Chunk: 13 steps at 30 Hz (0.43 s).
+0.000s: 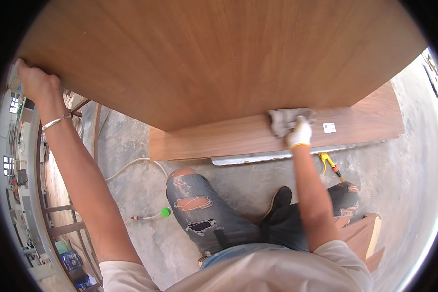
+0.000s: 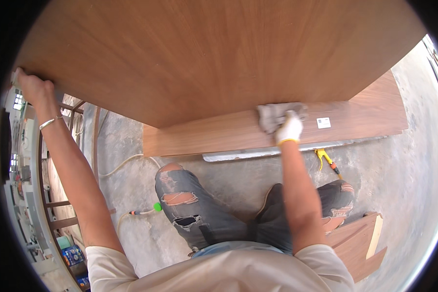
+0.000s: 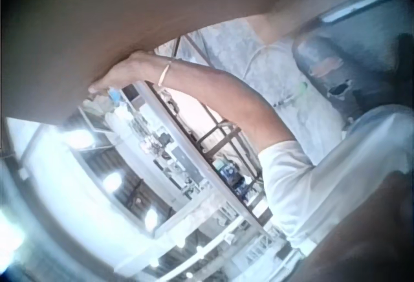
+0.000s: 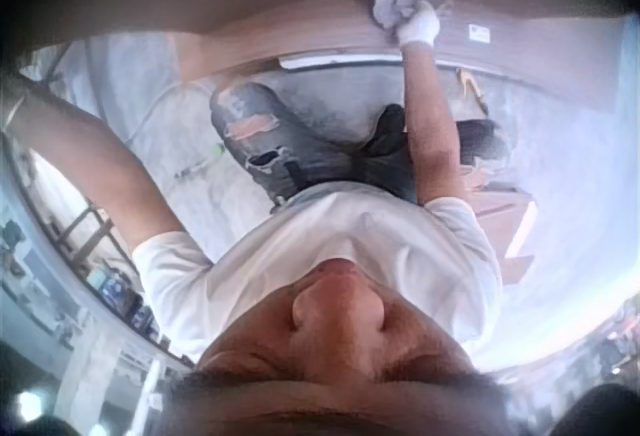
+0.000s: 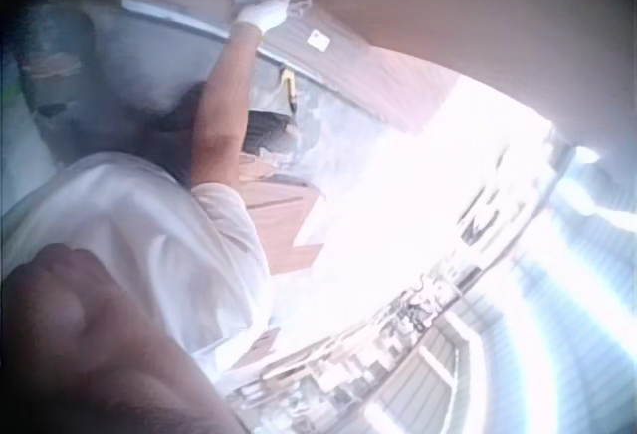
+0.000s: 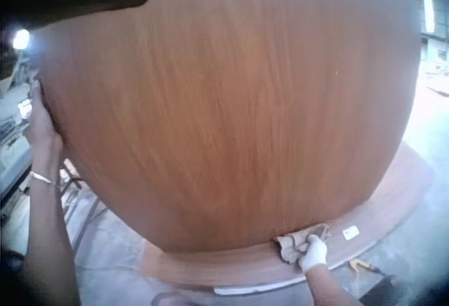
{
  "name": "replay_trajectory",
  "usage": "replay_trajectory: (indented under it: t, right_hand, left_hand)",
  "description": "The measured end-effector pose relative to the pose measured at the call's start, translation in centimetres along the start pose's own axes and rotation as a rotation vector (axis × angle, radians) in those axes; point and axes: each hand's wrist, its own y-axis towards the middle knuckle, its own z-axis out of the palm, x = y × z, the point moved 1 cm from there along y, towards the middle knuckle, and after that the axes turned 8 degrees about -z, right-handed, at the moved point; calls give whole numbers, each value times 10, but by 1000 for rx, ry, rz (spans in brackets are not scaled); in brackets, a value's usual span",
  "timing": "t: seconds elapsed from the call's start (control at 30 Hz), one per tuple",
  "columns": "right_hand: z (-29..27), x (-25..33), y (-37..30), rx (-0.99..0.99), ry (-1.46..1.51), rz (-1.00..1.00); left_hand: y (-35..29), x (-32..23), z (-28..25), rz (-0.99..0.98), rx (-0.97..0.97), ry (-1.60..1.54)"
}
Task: The person kneels on the floor and wipes the surface of several large wooden panels with a cloth. They occasionally pour liquid from a bottle onto the cloth and continue wiping. The person also uses a small tool to scrape or clean edges and then stacks the cleaned panels.
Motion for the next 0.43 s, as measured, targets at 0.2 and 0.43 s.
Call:
replay_trajectory:
  t: [0.2, 0.43]
  right_hand:
    - [176, 55, -180, 911, 418, 363]
    - [170, 11, -229, 1308, -53, -455]
  left_hand:
    - [-28, 17, 12, 14, 33, 98]
    - [-45, 28, 5, 98, 63, 18]
